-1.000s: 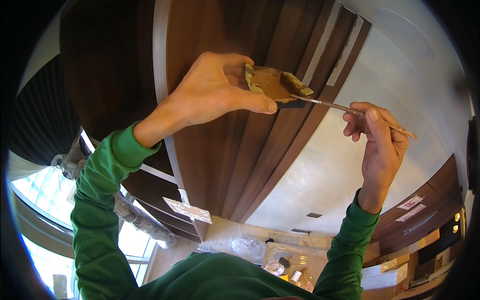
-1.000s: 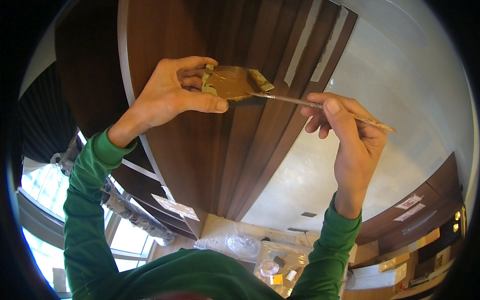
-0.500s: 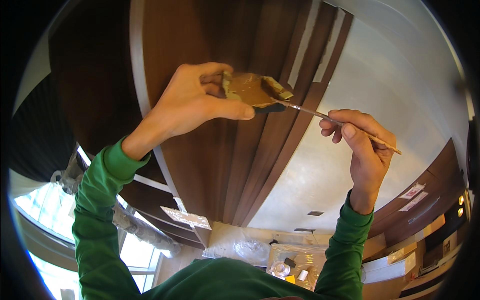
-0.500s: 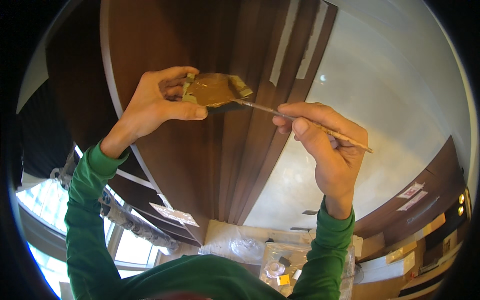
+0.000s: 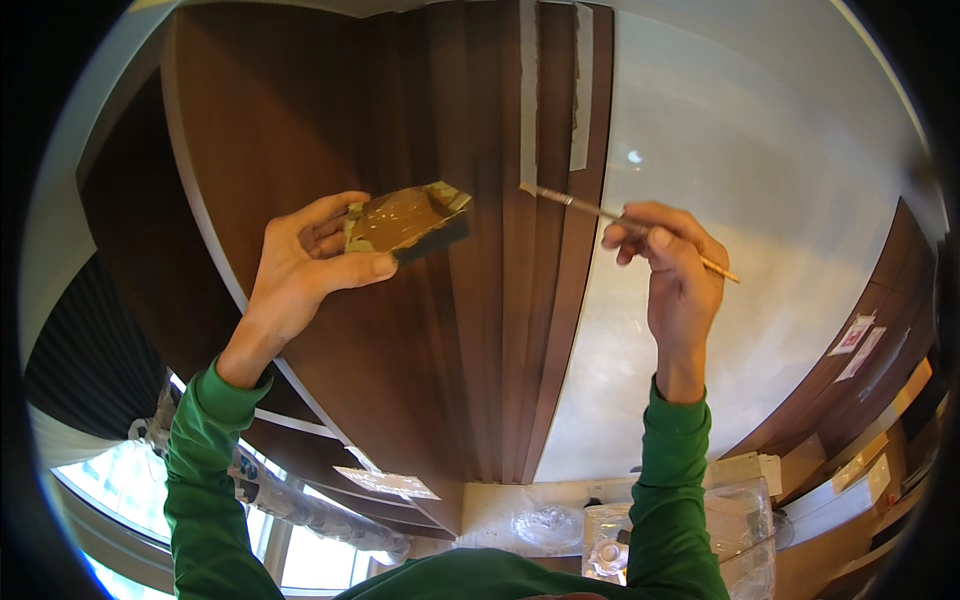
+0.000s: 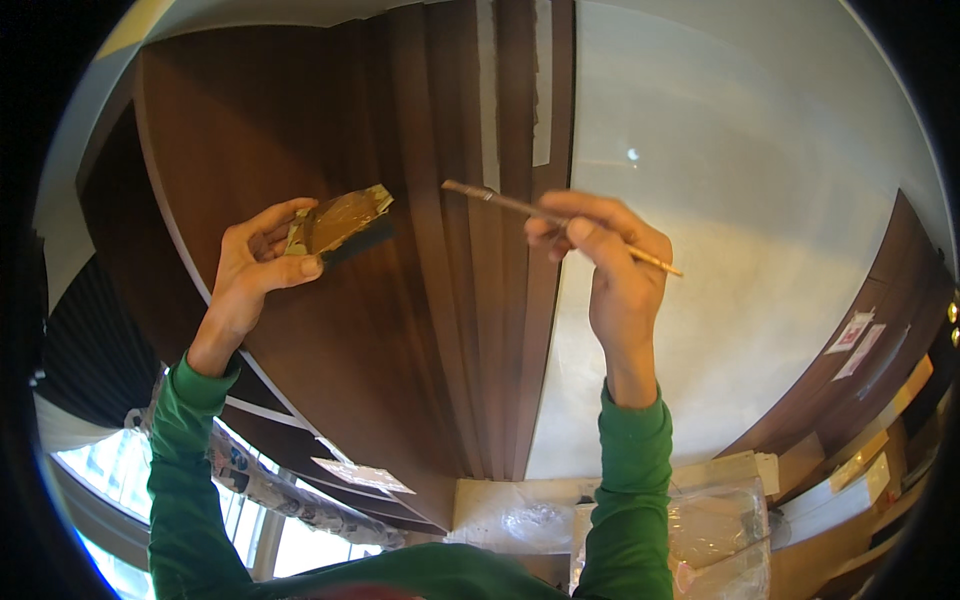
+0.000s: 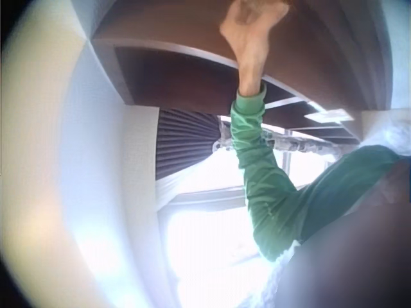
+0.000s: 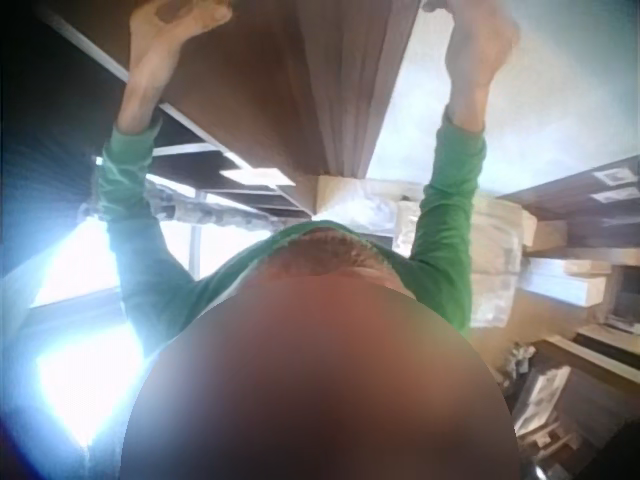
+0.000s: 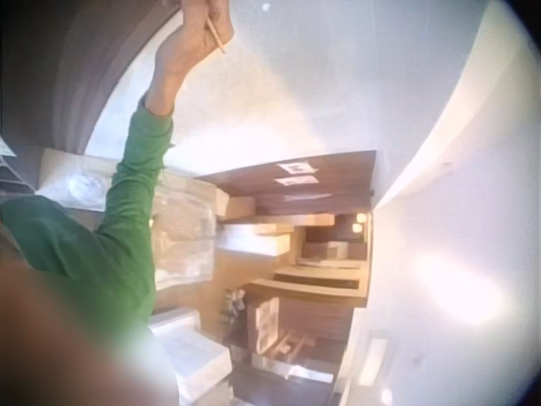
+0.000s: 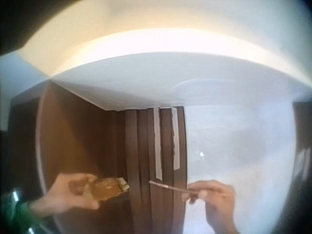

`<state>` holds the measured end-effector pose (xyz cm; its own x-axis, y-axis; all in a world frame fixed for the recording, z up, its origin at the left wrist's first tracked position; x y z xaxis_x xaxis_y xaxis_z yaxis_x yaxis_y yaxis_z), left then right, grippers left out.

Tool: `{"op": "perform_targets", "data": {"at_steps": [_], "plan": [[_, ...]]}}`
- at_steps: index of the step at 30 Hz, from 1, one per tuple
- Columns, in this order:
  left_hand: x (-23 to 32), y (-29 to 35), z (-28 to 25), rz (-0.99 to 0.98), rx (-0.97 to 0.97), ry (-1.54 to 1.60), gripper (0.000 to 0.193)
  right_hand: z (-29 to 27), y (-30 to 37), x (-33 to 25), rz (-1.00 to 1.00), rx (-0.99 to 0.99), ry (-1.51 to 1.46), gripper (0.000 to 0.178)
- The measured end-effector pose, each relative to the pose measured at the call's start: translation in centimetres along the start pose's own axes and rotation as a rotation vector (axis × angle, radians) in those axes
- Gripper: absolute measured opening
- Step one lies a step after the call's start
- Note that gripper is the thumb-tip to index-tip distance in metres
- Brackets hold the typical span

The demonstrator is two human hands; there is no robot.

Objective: The person paints a curved wooden ceiling panel using a small brush and a handheld paint container. They repeatedly dip the brush into the container and apply paint along the grooves and edges of the panel.

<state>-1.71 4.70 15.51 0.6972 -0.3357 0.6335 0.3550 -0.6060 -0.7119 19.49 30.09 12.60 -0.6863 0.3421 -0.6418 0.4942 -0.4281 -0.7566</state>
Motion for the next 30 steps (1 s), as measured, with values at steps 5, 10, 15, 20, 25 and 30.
{"op": "perform_targets", "data": {"at_steps": [5,10,15,20,25,30], "plan": [[-0.2,-0.2,0.0,0.010,-0.029,-0.050,0.078,-4.8,-3.5,6.7,0.061,0.228,-0.191,0.031],[-0.7,-0.2,-0.3,0.000,-0.011,-0.118,0.085,-5.9,-6.6,12.5,0.112,0.319,-0.219,0.027],[-0.9,-0.3,-0.4,-0.011,-0.009,-0.138,0.086,-5.2,-9.6,14.4,0.102,0.327,-0.223,0.029],[-1.0,-0.2,-0.5,-0.008,-0.010,-0.135,0.087,-4.4,-11.3,14.0,0.038,0.320,-0.181,0.025],[-1.2,-0.1,-0.4,0.006,-0.010,-0.112,0.087,-4.1,-11.7,14.2,0.017,0.318,-0.174,0.024],[-1.1,-0.1,-0.3,0.011,-0.021,-0.092,0.087,-4.3,-11.9,14.4,0.018,0.324,-0.152,0.025]]}}
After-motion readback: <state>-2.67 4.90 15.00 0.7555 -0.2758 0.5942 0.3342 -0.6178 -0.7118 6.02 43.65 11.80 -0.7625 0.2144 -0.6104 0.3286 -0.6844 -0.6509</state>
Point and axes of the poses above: each hand's wrist, its own y-axis away from the middle knuckle, its own z-axis out of the palm, x = y × z, the point moved 6 cm from there along -y, towards the middle knuckle, and after that the axes turned 12 degrees about z, right-handed, at the moved point
